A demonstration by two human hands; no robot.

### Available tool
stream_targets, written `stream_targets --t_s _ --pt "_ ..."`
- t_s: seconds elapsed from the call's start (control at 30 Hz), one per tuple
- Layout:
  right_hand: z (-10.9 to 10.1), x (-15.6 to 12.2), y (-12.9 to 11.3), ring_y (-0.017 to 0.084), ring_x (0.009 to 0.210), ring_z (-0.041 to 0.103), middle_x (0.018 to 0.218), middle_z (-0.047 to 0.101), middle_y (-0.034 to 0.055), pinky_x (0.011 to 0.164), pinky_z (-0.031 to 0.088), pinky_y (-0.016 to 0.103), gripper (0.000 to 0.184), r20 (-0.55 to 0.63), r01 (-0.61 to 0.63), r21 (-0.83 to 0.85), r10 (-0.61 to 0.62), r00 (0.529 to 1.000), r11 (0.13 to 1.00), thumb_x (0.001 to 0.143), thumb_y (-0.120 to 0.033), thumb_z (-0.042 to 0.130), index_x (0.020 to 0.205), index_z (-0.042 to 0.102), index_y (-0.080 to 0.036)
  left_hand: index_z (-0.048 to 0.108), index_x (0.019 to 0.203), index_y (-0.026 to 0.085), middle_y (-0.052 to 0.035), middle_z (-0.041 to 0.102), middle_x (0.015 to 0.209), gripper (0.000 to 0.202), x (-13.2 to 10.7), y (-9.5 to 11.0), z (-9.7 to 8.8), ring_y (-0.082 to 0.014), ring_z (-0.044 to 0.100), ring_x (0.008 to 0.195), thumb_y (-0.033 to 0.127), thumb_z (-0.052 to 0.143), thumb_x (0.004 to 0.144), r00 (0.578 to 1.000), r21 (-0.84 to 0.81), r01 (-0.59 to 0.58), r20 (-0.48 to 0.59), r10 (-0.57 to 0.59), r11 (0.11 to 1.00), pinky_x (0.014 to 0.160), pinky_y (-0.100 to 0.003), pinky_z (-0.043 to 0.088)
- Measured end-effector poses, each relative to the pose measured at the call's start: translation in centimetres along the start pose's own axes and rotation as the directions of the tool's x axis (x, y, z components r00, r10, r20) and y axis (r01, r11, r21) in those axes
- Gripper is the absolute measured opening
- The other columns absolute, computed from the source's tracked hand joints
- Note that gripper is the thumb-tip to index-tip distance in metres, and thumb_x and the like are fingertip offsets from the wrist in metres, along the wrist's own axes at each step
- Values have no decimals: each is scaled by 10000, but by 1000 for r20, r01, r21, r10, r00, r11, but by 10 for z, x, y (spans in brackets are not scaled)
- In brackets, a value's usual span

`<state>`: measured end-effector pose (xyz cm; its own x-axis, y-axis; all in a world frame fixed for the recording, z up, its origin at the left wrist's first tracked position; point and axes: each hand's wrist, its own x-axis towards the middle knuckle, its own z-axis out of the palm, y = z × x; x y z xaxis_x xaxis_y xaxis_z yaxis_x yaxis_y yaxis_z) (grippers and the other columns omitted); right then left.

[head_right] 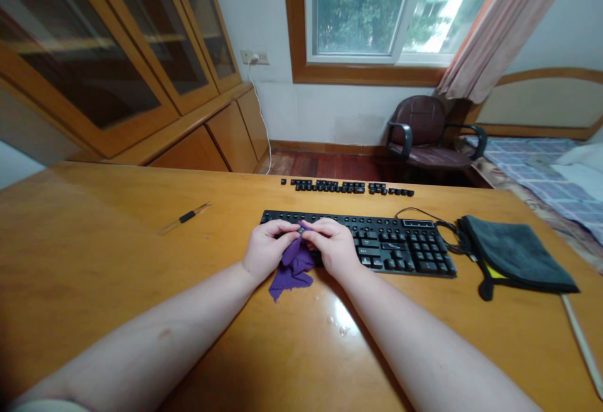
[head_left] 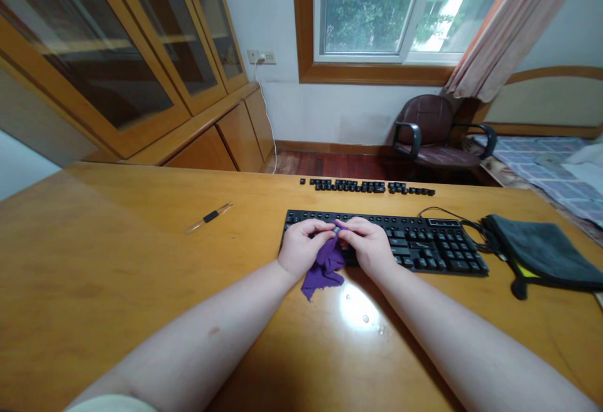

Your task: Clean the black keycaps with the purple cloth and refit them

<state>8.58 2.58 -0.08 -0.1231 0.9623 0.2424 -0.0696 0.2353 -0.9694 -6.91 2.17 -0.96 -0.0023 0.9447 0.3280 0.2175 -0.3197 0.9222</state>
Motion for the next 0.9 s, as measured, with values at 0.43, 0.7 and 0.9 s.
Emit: stream_targets --t_s 0.43,0.7,0.9 --pt "-6 -1 6 98 627 523 824 539 15 540 466 230 311 174 15 -96 2 985 995 780 -333 616 1082 668 -279 721 793 191 -40 729 813 110 -3 4 0 -172 672 774 241 664 714 1000 -2 13 -17 -13 1000 796 -306 529" --pt "-2 -1 3 111 572 512 621 534 -6 559 451 255 219 60 109 -118 -103 993 987 795 -309 600 971 719 -254 718 780 183 -43 725 801 112 -2 1 1 -175 670 760 254 673 705 999 0 22 -23 -22 1000 802 -320 531" --pt "-3 -2 2 114 576 514 617 531 -9 600 451 266 295 47 47 -128 -41 998 991 846 -346 520 1044 690 -208 698 831 158 -58 717 847 168 2 4 3 -169 662 794 278 652 723 997 -128 79 -2 -80 989 801 -306 522"
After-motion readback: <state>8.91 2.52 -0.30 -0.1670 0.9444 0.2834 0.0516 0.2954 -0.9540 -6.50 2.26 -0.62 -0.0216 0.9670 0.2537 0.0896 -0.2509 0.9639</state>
